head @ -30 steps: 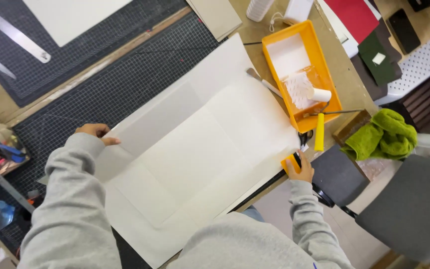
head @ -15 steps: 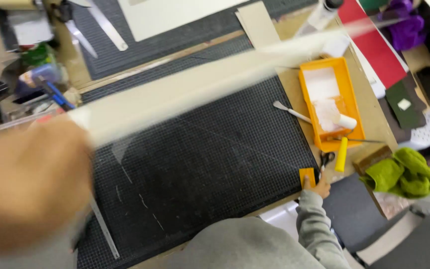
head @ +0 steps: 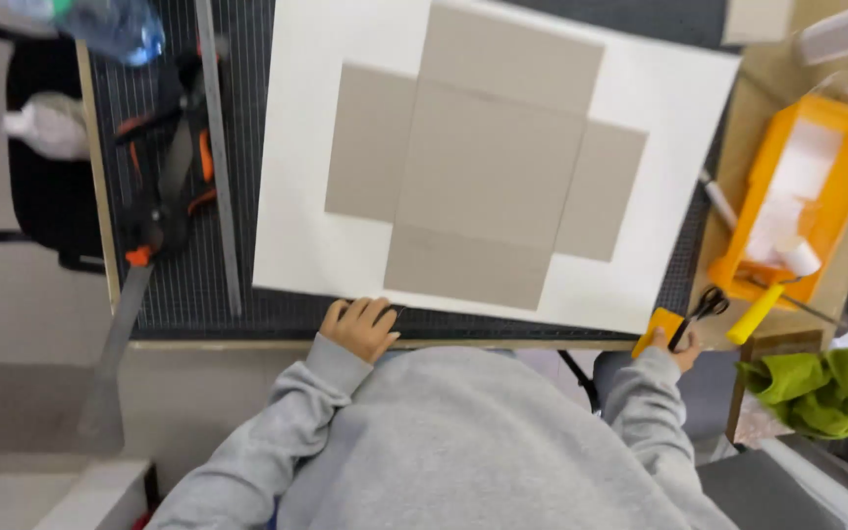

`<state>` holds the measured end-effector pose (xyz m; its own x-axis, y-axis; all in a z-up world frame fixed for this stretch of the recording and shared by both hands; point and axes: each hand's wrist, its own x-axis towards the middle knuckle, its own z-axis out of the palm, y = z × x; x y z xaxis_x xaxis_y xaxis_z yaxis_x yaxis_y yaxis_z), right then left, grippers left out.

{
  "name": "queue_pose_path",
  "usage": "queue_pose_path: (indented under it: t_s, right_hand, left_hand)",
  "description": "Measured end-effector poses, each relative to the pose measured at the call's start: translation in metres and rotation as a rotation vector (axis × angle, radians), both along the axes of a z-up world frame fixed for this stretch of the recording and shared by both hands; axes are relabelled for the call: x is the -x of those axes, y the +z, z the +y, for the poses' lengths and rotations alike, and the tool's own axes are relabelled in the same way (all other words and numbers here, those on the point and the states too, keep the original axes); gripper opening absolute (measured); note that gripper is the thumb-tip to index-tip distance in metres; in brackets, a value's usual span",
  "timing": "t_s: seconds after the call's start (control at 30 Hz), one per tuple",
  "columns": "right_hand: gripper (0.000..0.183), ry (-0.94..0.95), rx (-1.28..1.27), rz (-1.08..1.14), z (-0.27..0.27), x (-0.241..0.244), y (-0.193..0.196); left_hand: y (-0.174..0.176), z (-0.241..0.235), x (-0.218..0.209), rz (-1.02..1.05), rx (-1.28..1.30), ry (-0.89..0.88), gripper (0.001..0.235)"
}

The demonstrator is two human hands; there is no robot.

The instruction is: Applying glue to cardboard pieces with a roller and mounting them onto a white board, then smoothing with a scraper.

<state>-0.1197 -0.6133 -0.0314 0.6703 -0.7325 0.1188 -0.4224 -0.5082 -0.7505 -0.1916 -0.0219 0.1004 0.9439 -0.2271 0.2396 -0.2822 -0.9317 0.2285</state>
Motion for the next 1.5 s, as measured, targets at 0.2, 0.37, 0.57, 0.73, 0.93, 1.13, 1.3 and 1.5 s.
queue_pose_path:
  t_s: [0.2, 0.37, 0.57, 0.73, 0.93, 1.13, 1.3, 1.5]
  right_hand:
    - [0.057, -0.152, 0.019, 0.429, -0.012, 0.004, 0.010]
    - [0.056, -0.139, 0.071, 0.426, -0.004, 0.005, 0.013]
    - [0.043, -0.114, 0.155, 0.431, 0.036, -0.009, 0.037]
    - [0.042, -0.143, 0.136, 0.449, 0.048, -0.017, 0.046]
    - [0.036, -0.186, 0.008, 0.401, 0.047, -0.020, 0.049]
    - [0.049, -0.379, -0.153, 0.346, 0.033, -0.022, 0.046]
    - [0.047, -0.181, -0.046, 0.389, 0.043, -0.034, 0.053]
    - [0.048, 0.080, 0.123, 0.318, 0.043, -0.037, 0.050]
  left_hand:
    - [-0.063, 0.019, -0.007, 0.044, 0.087, 0.111, 0.018]
    - [-0.094, 0.040, -0.056, 0.168, 0.080, 0.229, 0.047]
    - [-0.085, 0.035, -0.108, 0.432, -0.039, 0.311, 0.091]
    - [-0.097, 0.030, -0.116, 0.494, -0.096, 0.327, 0.091]
    - [-0.099, 0.032, -0.113, 0.508, -0.109, 0.326, 0.090]
    - [-0.103, 0.032, -0.110, 0.512, -0.086, 0.327, 0.090]
    - [-0.102, 0.033, -0.109, 0.530, -0.075, 0.324, 0.089]
    - [-0.102, 0.032, -0.110, 0.511, -0.059, 0.329, 0.089]
